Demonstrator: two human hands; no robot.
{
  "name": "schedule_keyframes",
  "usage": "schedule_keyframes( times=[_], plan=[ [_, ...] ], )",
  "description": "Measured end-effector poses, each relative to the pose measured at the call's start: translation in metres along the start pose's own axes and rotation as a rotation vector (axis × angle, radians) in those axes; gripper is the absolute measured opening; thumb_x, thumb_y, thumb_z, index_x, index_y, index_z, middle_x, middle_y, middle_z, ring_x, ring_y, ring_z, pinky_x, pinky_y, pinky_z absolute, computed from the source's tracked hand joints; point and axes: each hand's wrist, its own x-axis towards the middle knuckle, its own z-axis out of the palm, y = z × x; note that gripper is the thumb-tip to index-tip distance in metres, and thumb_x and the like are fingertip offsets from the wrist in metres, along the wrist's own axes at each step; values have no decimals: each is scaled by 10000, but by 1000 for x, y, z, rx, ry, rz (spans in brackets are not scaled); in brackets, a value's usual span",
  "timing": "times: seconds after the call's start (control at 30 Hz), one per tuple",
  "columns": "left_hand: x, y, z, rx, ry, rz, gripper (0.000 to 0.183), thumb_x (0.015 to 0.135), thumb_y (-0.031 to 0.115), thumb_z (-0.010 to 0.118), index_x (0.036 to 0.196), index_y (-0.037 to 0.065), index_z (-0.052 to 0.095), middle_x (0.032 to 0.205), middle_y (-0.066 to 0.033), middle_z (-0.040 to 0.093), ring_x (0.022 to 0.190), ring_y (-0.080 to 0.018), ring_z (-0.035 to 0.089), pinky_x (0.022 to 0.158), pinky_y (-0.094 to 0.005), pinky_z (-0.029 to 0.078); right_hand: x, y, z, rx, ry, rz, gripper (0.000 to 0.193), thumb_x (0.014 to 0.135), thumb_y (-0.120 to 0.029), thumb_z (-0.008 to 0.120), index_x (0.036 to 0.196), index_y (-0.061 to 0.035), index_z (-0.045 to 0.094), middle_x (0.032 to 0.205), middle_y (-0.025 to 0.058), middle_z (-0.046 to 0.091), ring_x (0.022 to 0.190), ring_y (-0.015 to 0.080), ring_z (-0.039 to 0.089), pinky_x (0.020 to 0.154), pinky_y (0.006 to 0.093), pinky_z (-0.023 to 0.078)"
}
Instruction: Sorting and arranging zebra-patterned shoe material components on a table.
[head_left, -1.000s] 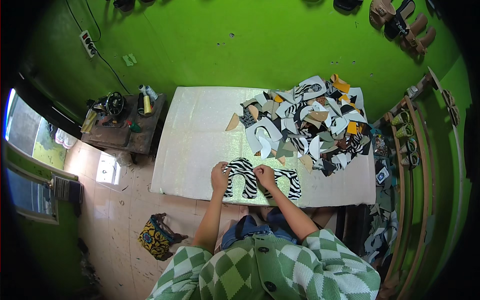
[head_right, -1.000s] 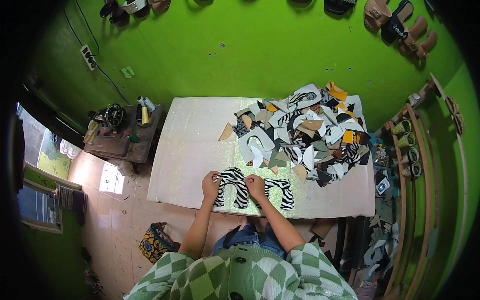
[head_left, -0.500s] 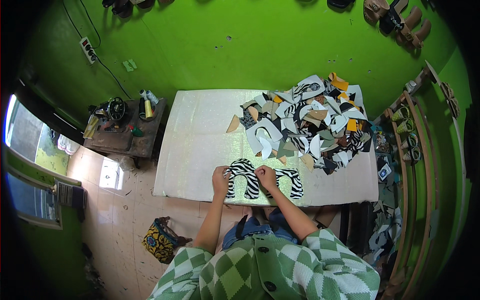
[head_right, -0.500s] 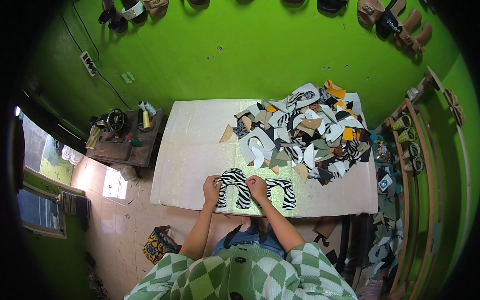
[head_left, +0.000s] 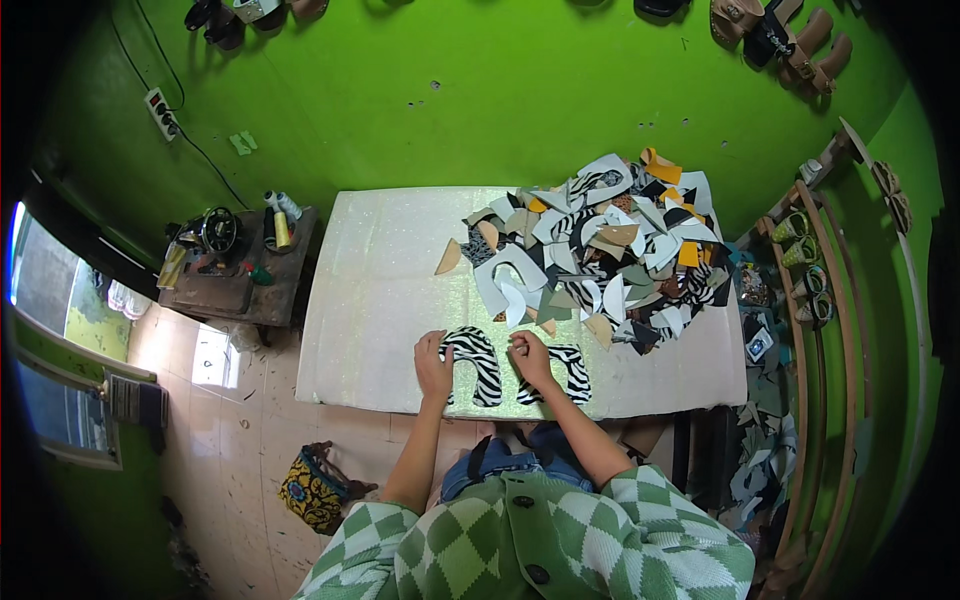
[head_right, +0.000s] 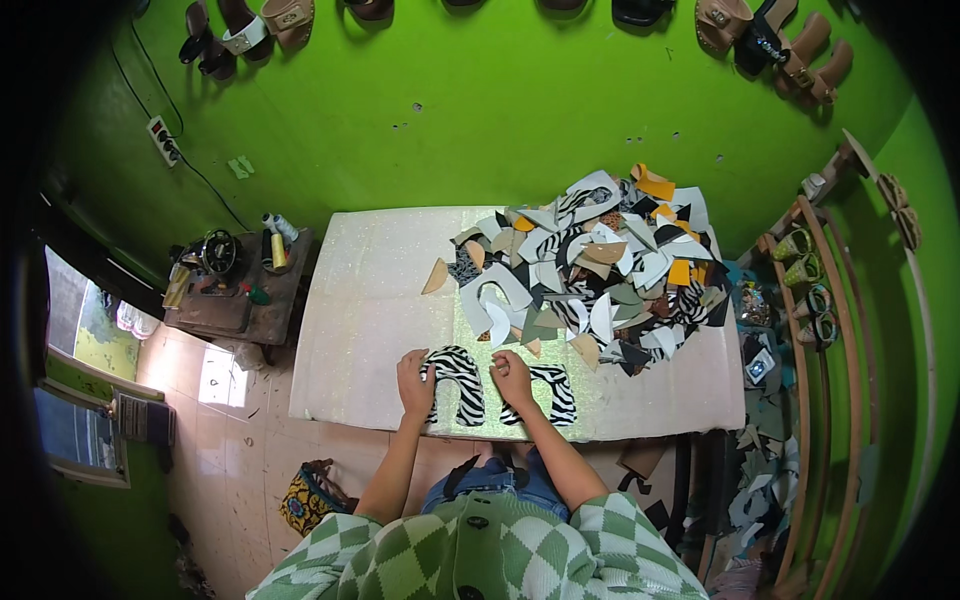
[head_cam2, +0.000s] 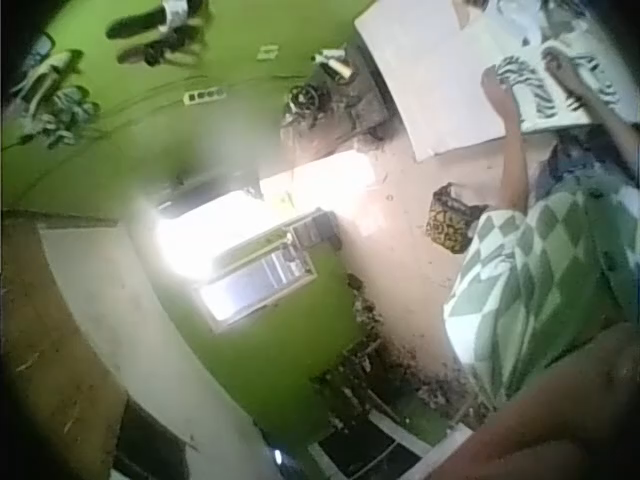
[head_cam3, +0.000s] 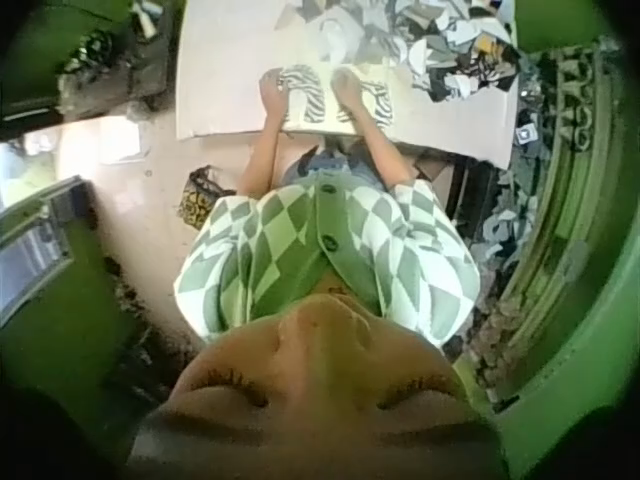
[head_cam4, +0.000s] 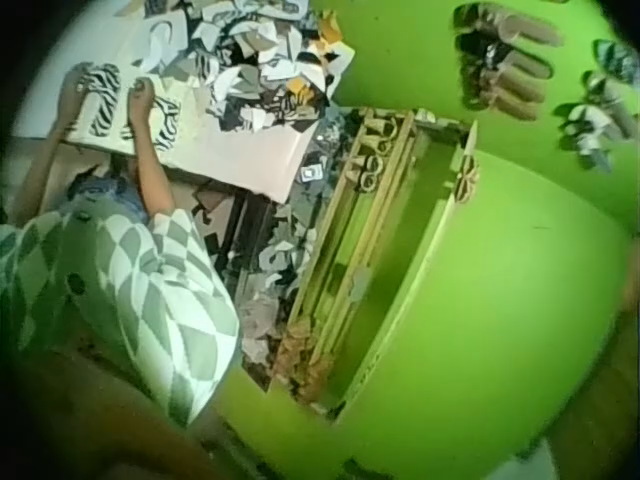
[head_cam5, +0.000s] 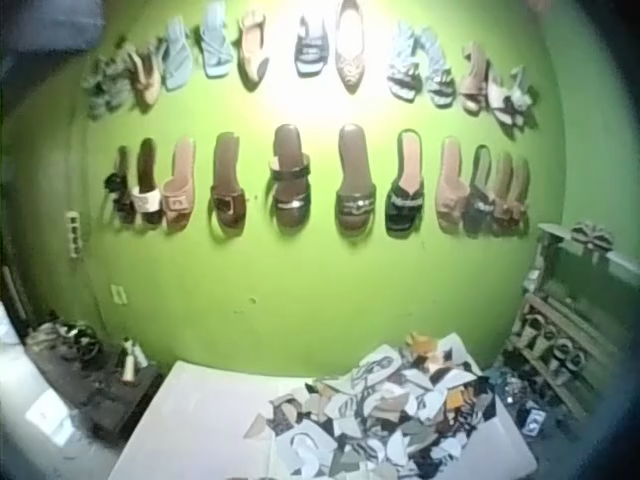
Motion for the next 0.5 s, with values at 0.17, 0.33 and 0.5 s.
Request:
schedule_keyframes(
  times=[0.17, 0.33, 0.5],
  plan=[
    [4, 31, 42, 23, -67, 108, 295, 738, 82, 630, 1031, 61, 599, 1098, -127, 544, 1042, -301, 487, 885, -394, 384, 6, 27, -39, -112, 203, -82, 314, 736, 9, 635, 1036, -27, 550, 924, 83, 532, 656, 137, 523, 633, 251, 459],
    [1, 63, 93, 4, -222, 209, 342, 694, 67, 633, 1034, 63, 600, 1105, -123, 544, 1039, -303, 488, 864, -407, 394, 10, 45, -88, -251, 346, -71, 320, 707, 27, 630, 1013, -35, 559, 929, 94, 526, 704, 168, 523, 669, 278, 463],
    [-2, 90, 135, -5, -347, 207, 380, 674, 78, 632, 1053, 83, 600, 1103, -119, 541, 1041, -300, 491, 861, -407, 403, 30, 63, -134, -262, 369, -51, 336, 708, 1, 628, 1034, -41, 562, 947, 103, 551, 750, 191, 551, 687, 285, 466]
  ],
)
